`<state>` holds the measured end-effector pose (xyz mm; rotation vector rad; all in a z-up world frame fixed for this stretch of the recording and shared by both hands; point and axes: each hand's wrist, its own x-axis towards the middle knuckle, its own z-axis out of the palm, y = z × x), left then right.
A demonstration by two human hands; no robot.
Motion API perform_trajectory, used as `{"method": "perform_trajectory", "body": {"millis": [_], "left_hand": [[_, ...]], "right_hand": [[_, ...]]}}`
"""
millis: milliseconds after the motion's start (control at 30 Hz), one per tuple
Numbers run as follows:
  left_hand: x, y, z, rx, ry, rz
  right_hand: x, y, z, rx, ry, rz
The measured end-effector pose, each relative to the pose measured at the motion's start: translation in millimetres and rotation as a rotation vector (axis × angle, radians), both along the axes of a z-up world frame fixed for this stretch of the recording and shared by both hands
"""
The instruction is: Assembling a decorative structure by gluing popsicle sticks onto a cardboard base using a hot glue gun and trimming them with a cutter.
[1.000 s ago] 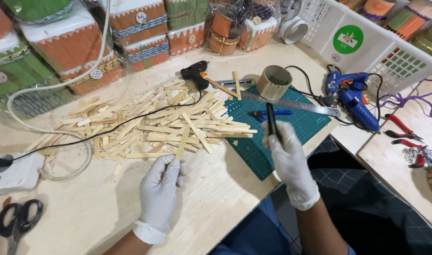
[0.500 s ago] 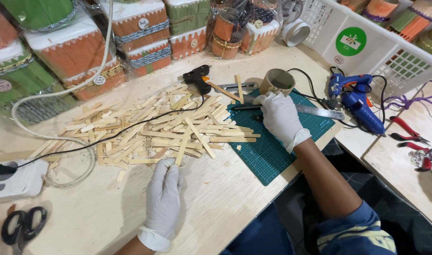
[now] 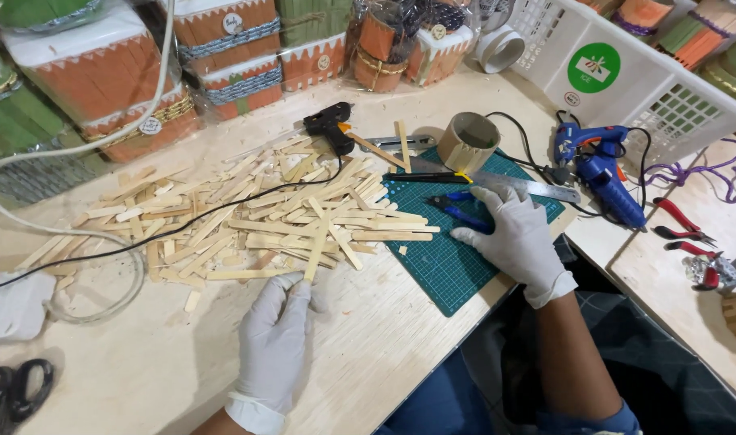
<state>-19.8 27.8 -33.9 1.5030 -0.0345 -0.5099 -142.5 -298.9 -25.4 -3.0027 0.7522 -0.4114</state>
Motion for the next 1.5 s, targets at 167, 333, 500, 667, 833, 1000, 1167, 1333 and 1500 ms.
{"method": "perform_trajectory", "body": {"millis": [167, 333, 500, 667, 833, 1000, 1167, 1333, 1500], "left_hand": [[0.7, 2.9, 1.1, 0.026, -0.137, -0.079], [0.5, 2.7, 8.2, 0.034, -0.02, -0.082], [1.6, 1.3, 24.9, 0.002, 0.141, -0.065], [20.0, 4.0, 27.3, 0.099, 0.205, -0.316], [33.8, 11.5, 50.8, 0.126, 0.322, -0.414], [35.7, 15.2, 45.3, -0.043, 0.367, -0.372], [35.5, 16.1, 36.9, 0.024, 0.215, -0.405], [35.4, 15.4, 34.0, 0.051, 0.178, -0.447], [35.3, 15.7, 23.5, 0.081, 0.149, -0.431]], "right_hand": [[1.4, -13.0, -17.3, -0.112, -0.047, 0.101], [4.9, -25.2, -33.6, -0.313, 0.016, 0.091], [-3.5, -6.4, -26.8, -0.479, 0.022, 0.044], [-20.9, 77.6, 26.1, 0.437, -0.287, 0.034], [-47.8, 121.3, 35.3, 1.124, -0.164, 0.365], [-50.7, 145.0, 41.6, 1.192, 0.124, 0.138], [-39.7, 153.4, 30.4, 1.081, 0.092, 0.001], [-32.6, 160.3, 33.5, 1.098, 0.08, 0.164], [-33.4, 158.4, 33.9, 0.985, 0.12, 0.243]]}}
